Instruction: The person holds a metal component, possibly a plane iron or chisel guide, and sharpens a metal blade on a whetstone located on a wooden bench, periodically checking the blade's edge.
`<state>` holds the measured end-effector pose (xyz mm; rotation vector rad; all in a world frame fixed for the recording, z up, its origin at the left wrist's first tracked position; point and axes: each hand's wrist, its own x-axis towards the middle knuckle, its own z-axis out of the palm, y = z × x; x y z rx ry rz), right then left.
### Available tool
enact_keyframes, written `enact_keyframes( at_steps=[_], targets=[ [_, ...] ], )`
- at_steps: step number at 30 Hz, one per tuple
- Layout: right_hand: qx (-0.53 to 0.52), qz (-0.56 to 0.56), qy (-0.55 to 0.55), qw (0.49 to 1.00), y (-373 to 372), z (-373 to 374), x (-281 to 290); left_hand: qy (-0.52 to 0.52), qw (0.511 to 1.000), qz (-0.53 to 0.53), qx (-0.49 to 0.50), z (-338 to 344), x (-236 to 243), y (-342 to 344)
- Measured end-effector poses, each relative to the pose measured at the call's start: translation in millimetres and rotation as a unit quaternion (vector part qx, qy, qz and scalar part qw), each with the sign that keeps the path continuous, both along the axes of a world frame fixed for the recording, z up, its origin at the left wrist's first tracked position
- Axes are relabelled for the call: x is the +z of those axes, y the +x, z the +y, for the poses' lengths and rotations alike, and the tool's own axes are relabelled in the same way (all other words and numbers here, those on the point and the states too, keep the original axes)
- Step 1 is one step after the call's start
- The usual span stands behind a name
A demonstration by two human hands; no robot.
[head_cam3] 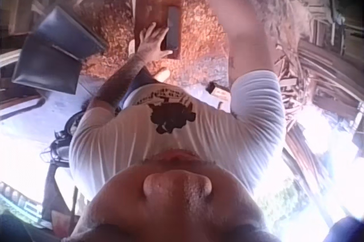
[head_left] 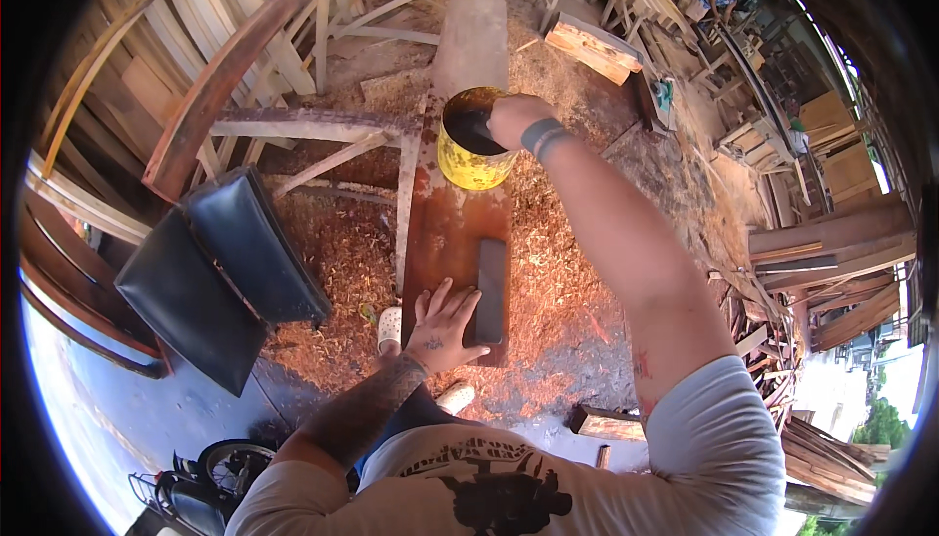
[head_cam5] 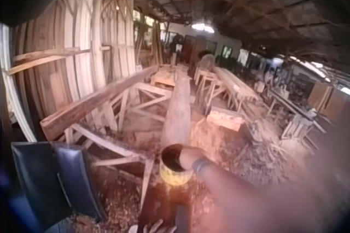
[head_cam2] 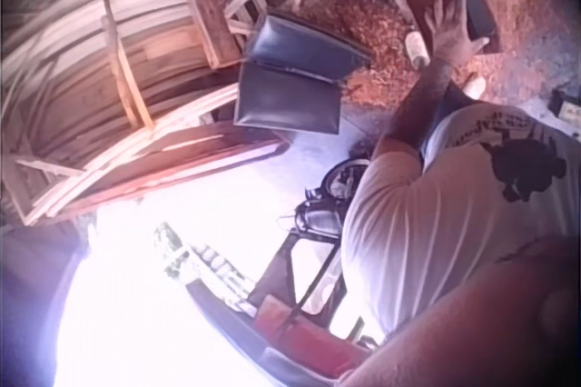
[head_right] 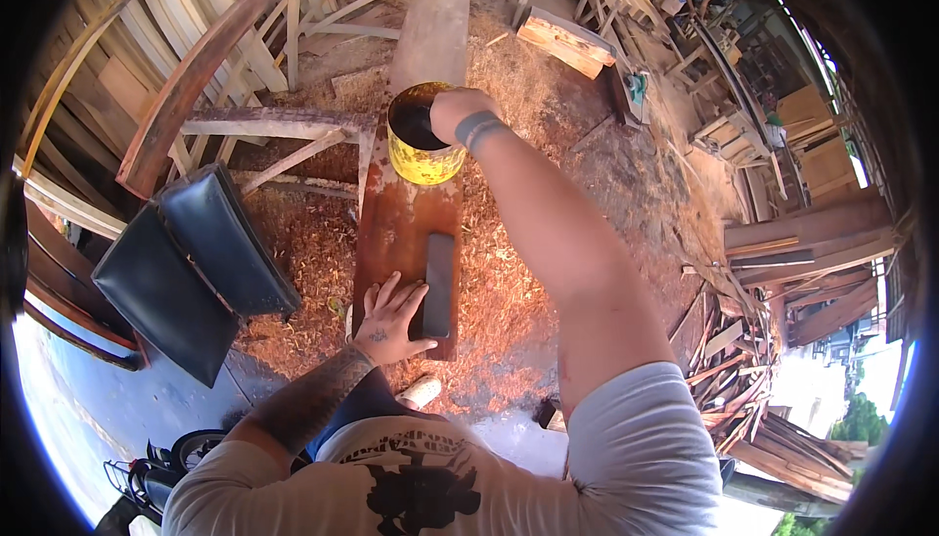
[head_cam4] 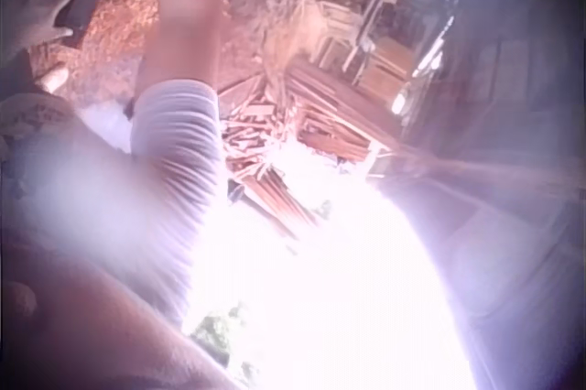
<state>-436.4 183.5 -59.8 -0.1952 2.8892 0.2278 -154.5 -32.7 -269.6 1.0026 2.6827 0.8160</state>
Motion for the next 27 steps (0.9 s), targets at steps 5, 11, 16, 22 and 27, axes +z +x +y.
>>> enact_keyframes(
  at_steps=[5,11,16,22,27],
  targets=[
    [0.026,0.023,0.065,0.997,-36,1,-69,0.023,1.0,0.0,-0.012,8,5,-5],
    [0.06,-0.041,0.059,0.996,-43,-4,-76,0.03,0.999,0.014,-0.02,22,0,-16],
    [0.037,0.039,0.001,0.999,-8,-1,-22,0.023,0.999,0.026,-0.031,22,-2,-24],
    [-0.084,0.185,-0.376,0.904,155,66,-31,0.042,0.998,0.043,-0.022,19,6,-30],
    [-0.1,0.156,-0.401,0.897,278,54,-132,0.153,0.988,-0.021,0.024,-3,8,-81]
  ],
)
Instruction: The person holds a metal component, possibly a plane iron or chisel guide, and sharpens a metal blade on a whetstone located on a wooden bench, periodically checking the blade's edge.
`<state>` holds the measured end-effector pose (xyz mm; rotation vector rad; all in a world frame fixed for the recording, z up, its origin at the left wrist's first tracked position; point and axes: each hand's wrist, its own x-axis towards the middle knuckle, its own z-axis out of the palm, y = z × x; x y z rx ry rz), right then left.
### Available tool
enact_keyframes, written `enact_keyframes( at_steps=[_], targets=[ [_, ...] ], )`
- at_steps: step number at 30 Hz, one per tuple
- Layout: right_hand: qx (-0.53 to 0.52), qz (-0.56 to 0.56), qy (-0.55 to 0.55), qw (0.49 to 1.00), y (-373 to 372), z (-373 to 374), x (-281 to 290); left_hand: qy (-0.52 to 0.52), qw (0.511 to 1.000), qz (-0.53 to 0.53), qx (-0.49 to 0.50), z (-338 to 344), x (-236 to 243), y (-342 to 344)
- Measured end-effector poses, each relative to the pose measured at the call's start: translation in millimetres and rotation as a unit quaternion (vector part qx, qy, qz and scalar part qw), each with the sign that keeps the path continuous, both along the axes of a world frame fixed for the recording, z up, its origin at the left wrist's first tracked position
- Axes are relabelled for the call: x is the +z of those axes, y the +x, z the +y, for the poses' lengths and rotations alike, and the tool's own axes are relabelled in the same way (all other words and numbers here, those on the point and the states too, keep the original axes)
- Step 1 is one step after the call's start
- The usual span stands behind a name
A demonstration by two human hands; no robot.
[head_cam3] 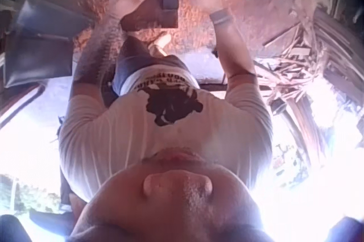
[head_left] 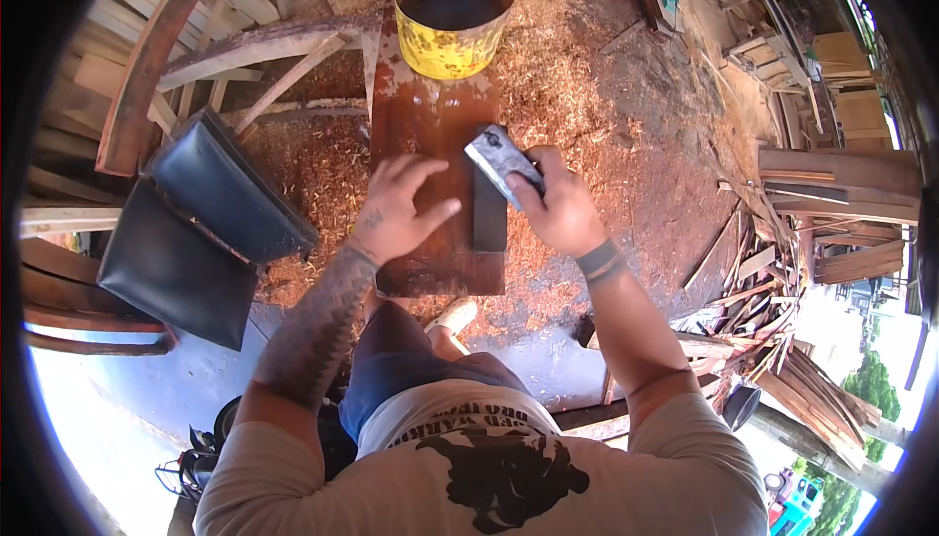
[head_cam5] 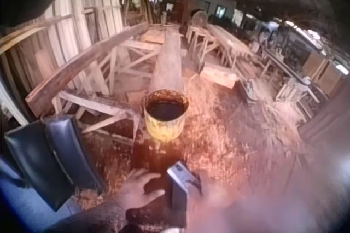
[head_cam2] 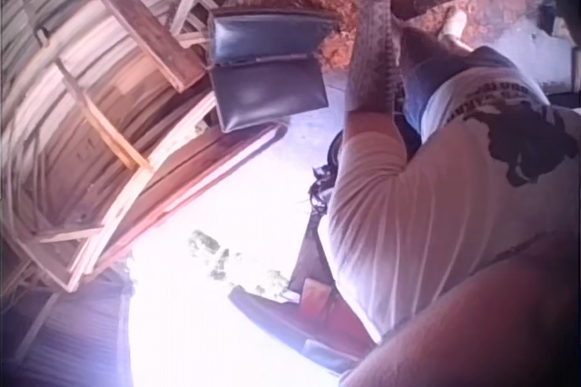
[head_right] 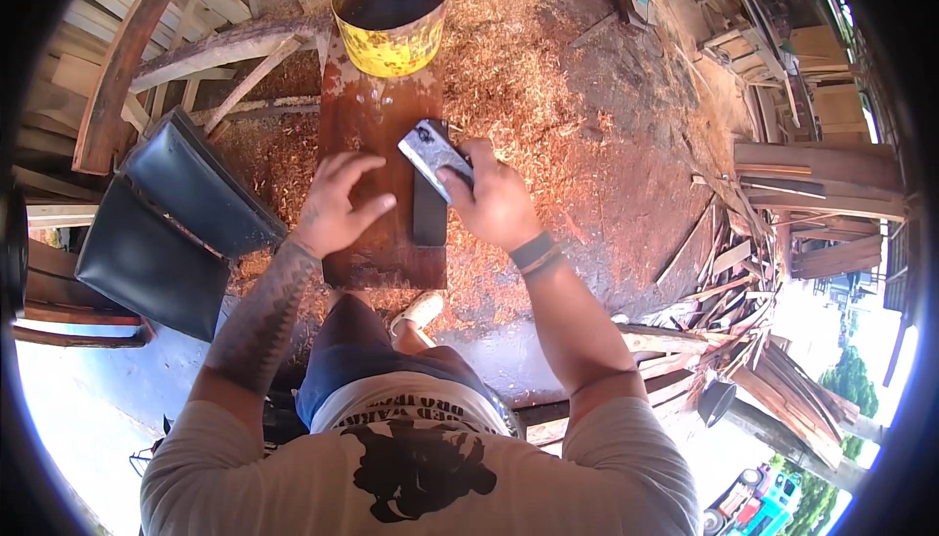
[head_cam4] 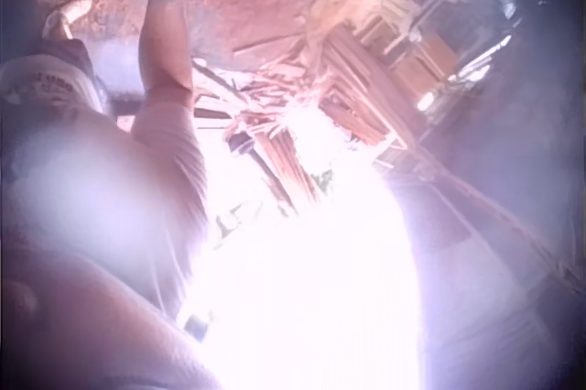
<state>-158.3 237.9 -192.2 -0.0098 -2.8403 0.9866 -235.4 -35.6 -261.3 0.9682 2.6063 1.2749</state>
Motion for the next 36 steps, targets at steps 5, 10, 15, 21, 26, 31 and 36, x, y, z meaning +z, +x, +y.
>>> enact_keyframes(
  at_steps=[5,10,15,21,26,31,36],
  targets=[
    [0.003,-0.004,0.038,0.999,38,-11,-38,-0.01,0.988,0.067,-0.137,18,25,-42],
    [0.057,0.033,0.009,0.998,50,-8,-49,-0.061,0.97,0.115,-0.204,29,5,-45],
    [0.119,0.0,-0.053,0.992,52,6,-53,-0.056,0.97,0.098,-0.214,32,-4,-45],
    [0.082,-0.025,-0.098,0.992,56,-1,-69,-0.08,0.96,0.12,-0.242,32,-10,-46],
    [0.094,0.04,-0.101,0.99,68,-1,-79,-0.069,0.964,0.107,-0.233,33,-12,-23],
    [0.061,-0.011,-0.06,0.996,32,-4,-72,-0.112,0.967,0.16,-0.163,30,-11,-56],
    [0.089,0.03,-0.073,0.993,58,-6,-79,-0.12,0.974,0.104,-0.163,27,-17,-3]
  ],
)
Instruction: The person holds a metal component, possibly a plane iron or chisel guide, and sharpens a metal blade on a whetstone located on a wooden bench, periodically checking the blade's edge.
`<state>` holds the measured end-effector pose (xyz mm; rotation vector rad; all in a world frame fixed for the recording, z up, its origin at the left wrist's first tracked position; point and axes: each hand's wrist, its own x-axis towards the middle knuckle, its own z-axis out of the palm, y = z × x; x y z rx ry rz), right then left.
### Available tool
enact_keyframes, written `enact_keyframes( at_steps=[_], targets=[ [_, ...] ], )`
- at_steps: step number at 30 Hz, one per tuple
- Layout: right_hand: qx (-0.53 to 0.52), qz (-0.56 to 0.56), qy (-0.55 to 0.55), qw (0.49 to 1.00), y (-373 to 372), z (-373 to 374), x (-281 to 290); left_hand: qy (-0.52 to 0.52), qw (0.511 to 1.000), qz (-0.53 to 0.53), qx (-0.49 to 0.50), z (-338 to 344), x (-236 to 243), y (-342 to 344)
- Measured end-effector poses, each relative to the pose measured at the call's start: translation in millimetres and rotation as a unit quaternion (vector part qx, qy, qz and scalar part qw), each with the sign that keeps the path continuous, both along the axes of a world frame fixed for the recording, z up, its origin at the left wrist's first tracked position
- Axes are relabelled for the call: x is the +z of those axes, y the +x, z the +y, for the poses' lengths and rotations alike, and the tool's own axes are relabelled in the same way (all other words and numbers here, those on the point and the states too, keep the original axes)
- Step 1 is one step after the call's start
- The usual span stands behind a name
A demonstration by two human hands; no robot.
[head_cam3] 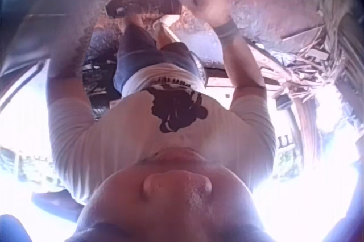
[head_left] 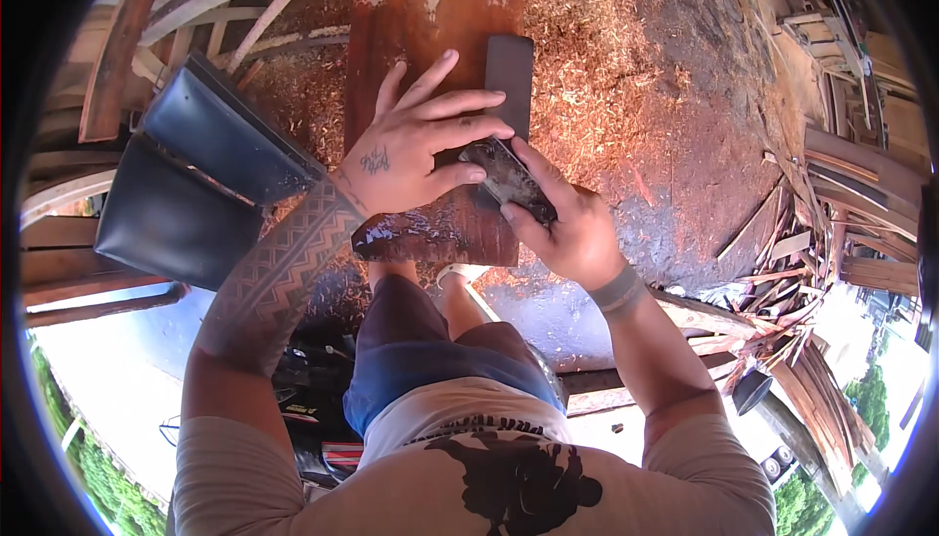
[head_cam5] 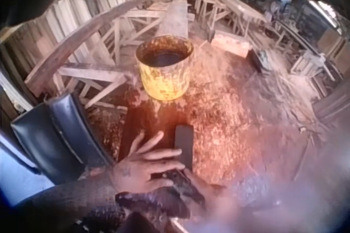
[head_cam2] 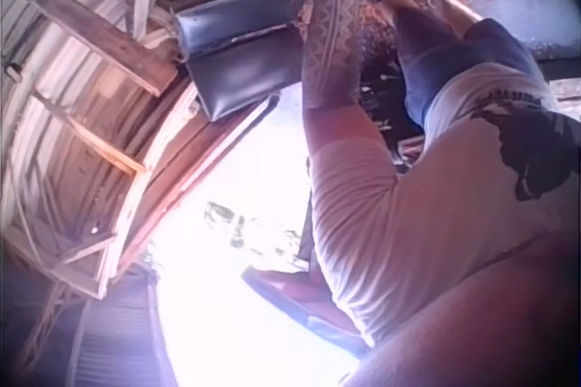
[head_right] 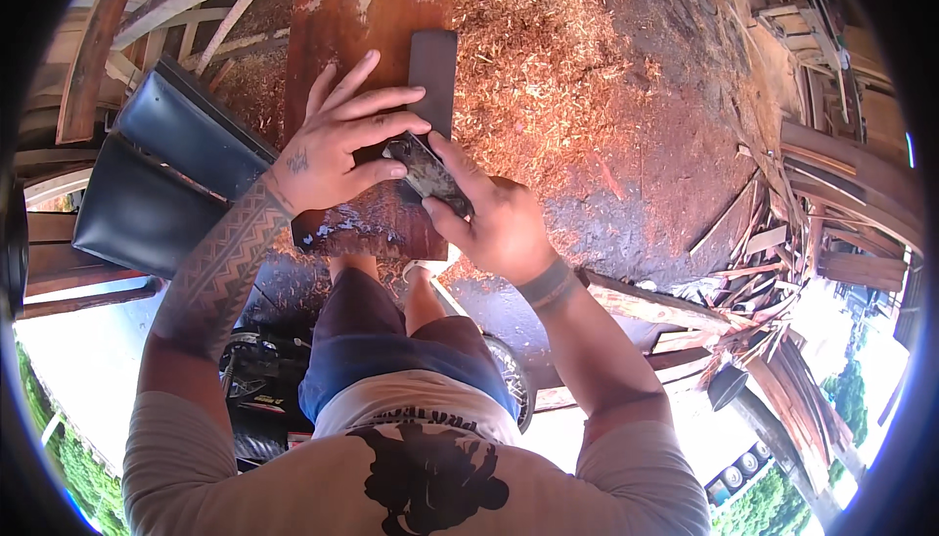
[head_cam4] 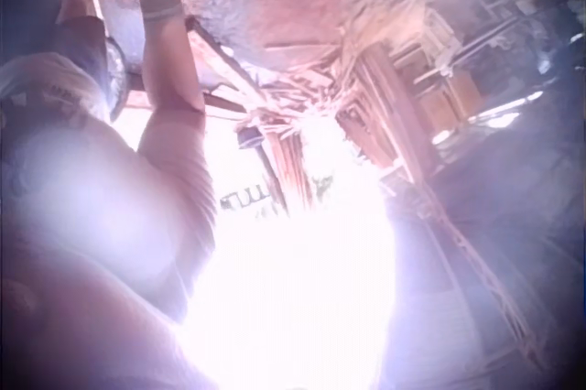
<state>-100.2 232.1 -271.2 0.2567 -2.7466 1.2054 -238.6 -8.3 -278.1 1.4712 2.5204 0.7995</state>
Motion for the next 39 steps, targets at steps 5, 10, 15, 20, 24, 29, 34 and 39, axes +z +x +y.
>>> enact_keyframes(
  at_steps=[5,10,15,20,24,29,34,39],
  targets=[
    [-0.015,-0.113,0.032,0.993,-37,-1,20,0.012,0.998,0.058,0.007,0,4,-51],
    [0.017,-0.008,-0.005,1.0,2,-3,12,-0.007,1.0,-0.002,-0.016,-4,6,-7],
    [-0.017,-0.131,-0.116,0.985,-34,-4,9,-0.002,0.999,0.034,0.015,-5,7,-44],
    [-0.031,-0.078,-0.038,0.996,-2,-4,3,-0.012,1.0,-0.011,-0.007,-4,7,-11],
    [-0.057,-0.086,-0.087,0.991,-24,-14,4,-0.01,0.999,0.048,0.001,-3,14,-51],
    [-0.035,-0.073,-0.052,0.995,10,-15,-3,-0.03,0.999,0.003,-0.021,-10,11,-10],
    [-0.022,-0.059,-0.122,0.991,-39,-11,0,-0.036,0.997,0.068,-0.008,-1,23,-51],
    [-0.023,-0.091,-0.136,0.986,9,-17,1,-0.038,0.999,0.021,-0.021,-9,22,-5]
  ],
)
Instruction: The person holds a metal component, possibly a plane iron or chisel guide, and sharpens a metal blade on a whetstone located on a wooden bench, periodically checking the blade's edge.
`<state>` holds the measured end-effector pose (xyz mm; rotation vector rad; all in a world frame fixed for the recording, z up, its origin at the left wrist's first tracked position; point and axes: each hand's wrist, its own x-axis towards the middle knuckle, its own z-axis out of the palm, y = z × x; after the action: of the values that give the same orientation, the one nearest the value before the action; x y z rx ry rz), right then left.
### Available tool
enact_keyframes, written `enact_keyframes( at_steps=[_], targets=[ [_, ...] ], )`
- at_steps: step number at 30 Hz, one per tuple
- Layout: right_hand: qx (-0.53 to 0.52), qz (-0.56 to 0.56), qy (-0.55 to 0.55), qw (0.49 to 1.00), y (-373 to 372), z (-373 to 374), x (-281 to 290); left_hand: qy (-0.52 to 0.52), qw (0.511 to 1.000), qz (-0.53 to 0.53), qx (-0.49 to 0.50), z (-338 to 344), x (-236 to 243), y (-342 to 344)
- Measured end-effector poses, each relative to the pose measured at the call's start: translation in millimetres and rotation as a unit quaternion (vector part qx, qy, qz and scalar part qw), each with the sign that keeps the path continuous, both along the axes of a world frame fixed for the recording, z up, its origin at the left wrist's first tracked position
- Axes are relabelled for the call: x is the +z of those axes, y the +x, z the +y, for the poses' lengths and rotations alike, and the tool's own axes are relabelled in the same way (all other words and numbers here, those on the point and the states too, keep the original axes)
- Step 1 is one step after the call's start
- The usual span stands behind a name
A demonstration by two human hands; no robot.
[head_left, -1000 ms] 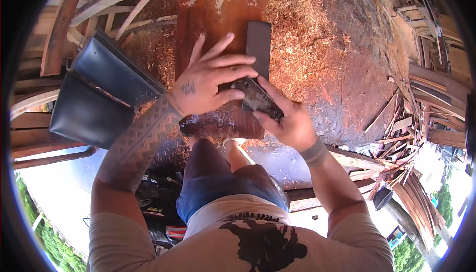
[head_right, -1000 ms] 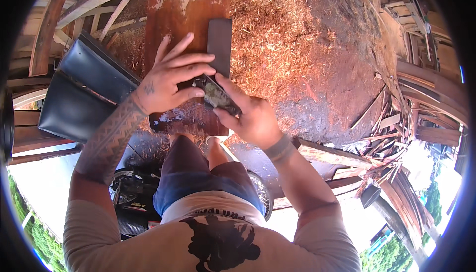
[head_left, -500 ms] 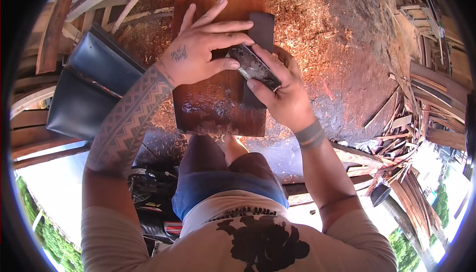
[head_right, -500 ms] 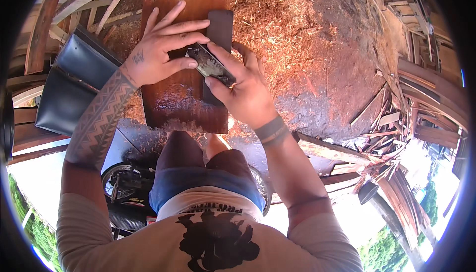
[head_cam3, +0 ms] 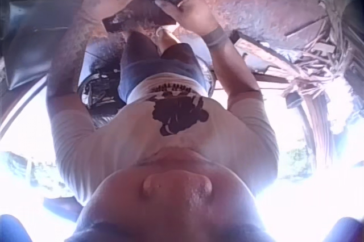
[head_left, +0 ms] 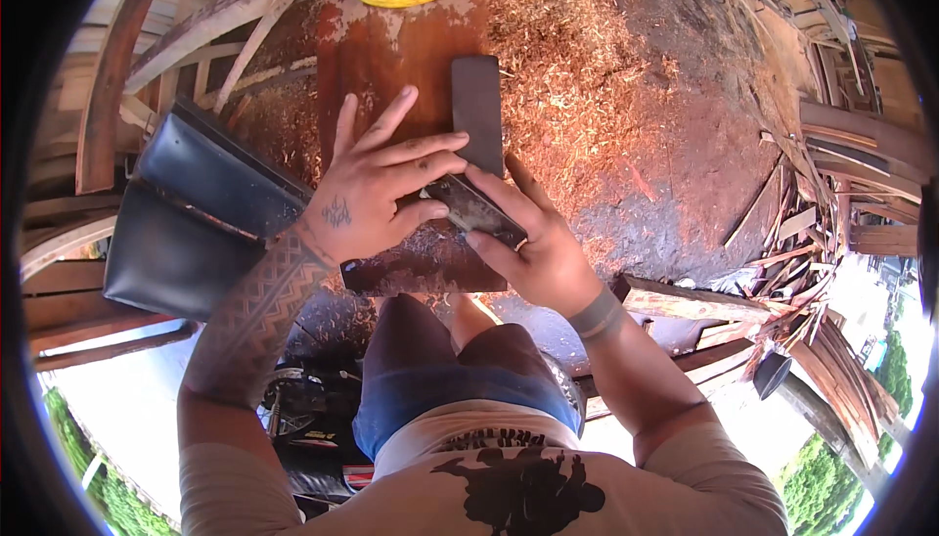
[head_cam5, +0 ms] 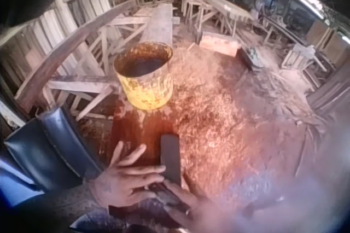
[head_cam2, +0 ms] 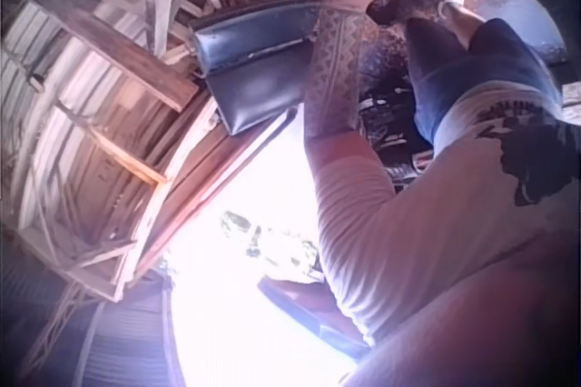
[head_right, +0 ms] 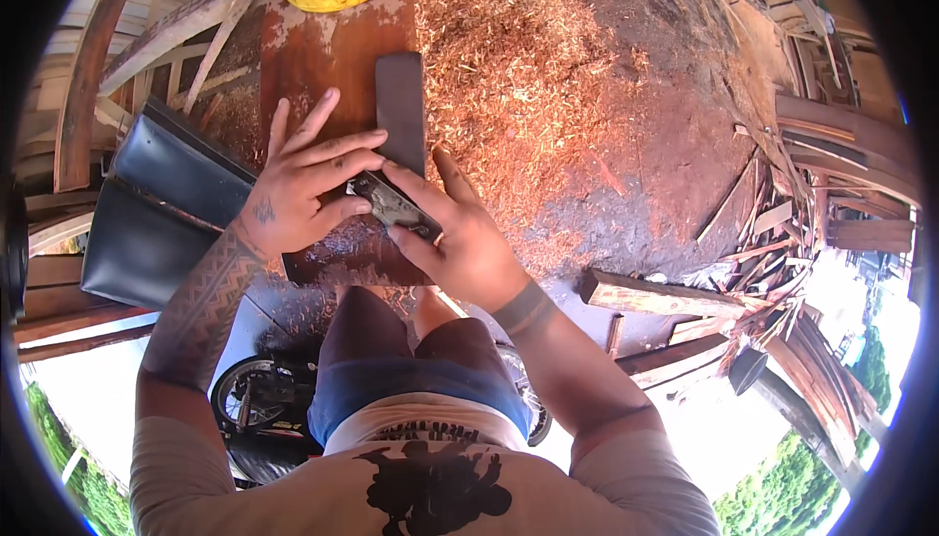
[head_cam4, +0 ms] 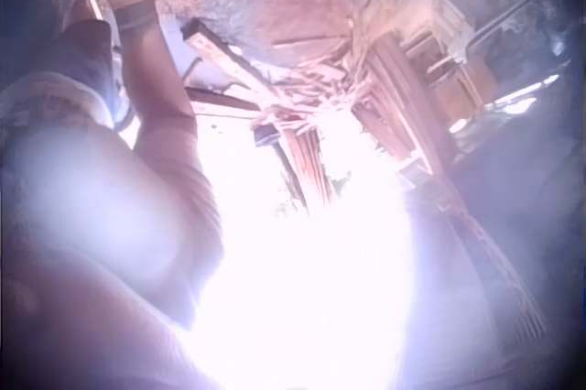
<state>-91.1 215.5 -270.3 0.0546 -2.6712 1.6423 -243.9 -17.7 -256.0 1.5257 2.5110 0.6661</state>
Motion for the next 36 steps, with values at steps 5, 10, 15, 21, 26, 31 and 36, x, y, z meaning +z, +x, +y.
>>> enact_keyframes(
  at_steps=[5,10,15,21,26,31,36],
  targets=[
    [-0.034,-0.111,-0.075,0.99,-39,-3,21,-0.022,0.999,0.024,0.039,6,4,-26],
    [-0.028,0.005,0.005,1.0,-8,-5,4,-0.035,0.999,0.0,0.03,3,6,-1],
    [-0.025,0.008,-0.011,1.0,-35,-3,5,-0.028,0.999,0.014,0.033,8,5,-26],
    [-0.03,0.029,-0.021,0.999,-25,-2,1,-0.032,0.999,0.01,0.024,12,9,-17],
    [-0.038,0.031,0.008,0.999,-6,-8,-3,-0.045,0.999,-0.012,0.017,7,11,-7],
    [-0.033,0.016,-0.009,0.999,-44,-1,0,-0.055,0.997,0.047,0.026,18,14,-38],
    [-0.008,0.012,0.041,0.999,-12,-2,7,-0.06,0.998,-0.021,0.017,5,12,-3]
  ],
)
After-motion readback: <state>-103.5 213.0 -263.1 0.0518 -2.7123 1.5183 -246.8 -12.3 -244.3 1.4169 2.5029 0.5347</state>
